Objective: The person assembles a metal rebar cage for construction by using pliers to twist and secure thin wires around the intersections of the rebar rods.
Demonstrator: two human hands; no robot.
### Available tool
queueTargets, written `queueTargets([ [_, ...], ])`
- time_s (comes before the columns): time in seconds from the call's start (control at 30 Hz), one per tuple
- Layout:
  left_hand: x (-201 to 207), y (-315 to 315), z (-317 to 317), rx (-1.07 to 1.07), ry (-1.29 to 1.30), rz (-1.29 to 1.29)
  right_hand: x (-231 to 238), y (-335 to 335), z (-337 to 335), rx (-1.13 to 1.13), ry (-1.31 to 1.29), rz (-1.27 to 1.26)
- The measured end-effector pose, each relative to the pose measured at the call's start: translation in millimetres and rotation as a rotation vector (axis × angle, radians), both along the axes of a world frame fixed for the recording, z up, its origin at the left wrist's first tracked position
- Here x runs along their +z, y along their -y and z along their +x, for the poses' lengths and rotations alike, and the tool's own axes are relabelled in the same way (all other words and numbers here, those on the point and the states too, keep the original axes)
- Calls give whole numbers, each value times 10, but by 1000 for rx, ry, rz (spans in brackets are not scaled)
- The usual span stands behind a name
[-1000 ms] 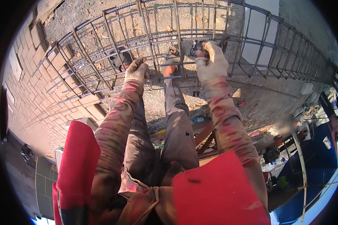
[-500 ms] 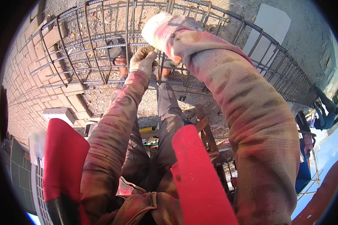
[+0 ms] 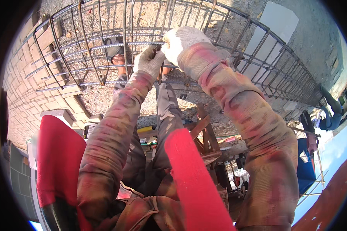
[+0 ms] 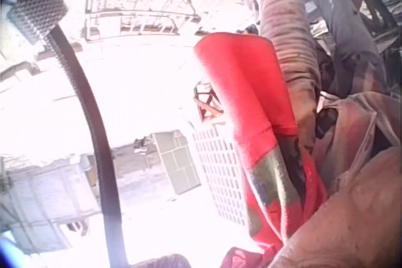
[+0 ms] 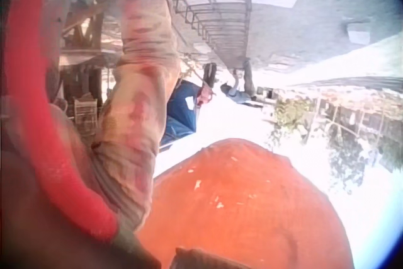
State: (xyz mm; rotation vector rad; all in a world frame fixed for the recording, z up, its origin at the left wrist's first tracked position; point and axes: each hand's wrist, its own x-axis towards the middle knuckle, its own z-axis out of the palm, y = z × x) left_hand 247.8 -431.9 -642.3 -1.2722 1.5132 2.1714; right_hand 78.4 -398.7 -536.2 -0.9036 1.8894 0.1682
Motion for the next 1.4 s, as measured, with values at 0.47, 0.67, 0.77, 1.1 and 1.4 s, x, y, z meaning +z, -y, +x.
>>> queueTargets([
  [0.47,280,129,-271,-122,293,-111,-623,-750,761,-304,-141,-433],
  [0.67,88,86,-152,-229,285,-342,-547,-434,438,-169,-461,-380],
  [0.77,207,21,-285,-199,291,-344,-722,-349,274,-50,-334,-198],
  [1.1,15,-37,-114,-35,304,-221,-819,-32,-100,194,129,171],
  [1.4,71,-28,-158,-88,387,-133,-612,0,-173,-245,123,186],
])
